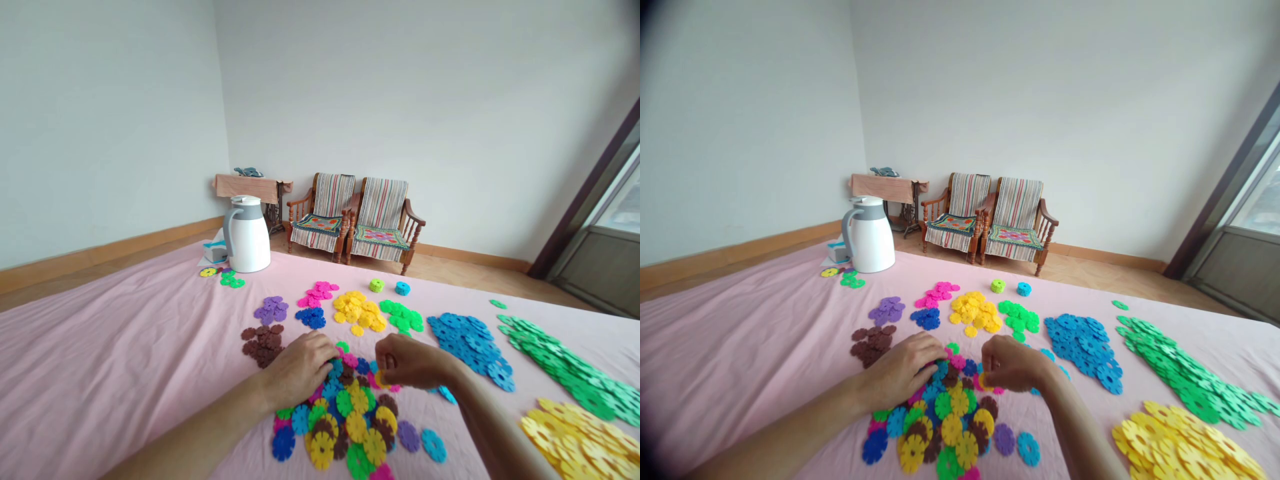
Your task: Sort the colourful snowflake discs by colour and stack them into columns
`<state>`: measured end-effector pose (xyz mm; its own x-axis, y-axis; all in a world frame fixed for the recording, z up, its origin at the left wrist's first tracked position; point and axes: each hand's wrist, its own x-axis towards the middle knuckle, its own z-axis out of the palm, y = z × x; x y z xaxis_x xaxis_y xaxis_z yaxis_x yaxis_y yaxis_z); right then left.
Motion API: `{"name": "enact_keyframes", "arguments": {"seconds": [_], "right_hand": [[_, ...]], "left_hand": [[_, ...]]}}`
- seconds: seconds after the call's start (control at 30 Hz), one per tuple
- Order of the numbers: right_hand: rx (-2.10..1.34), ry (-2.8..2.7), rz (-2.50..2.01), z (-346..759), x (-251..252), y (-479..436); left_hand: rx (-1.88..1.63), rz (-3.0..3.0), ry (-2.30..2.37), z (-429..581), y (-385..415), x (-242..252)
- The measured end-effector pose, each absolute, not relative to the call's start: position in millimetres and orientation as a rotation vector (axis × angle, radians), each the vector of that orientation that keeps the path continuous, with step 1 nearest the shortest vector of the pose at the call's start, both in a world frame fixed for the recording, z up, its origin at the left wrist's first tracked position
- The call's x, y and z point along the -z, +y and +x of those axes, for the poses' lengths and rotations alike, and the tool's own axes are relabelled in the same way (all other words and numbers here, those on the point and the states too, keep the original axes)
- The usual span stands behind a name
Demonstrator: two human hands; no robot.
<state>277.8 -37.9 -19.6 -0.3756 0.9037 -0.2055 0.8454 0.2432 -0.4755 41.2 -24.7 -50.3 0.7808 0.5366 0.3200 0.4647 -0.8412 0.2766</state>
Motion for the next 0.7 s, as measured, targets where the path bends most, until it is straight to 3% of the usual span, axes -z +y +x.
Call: {"name": "enact_keyframes", "arguments": {"seconds": [0.17, 0.43, 0.7], "right_hand": [[-0.260, -1.966, -1.822, 274, 18, -29], [-0.830, -2.561, -1.641, 261, 9, -49], [-0.801, -2.769, -1.637, 254, 10, -56]], "left_hand": [[-0.600, 2.783, 0.797, 41, -24, 52], [-0.566, 2.793, 0.791, 42, -24, 49], [-0.558, 2.798, 0.796, 42, -24, 51]]}}
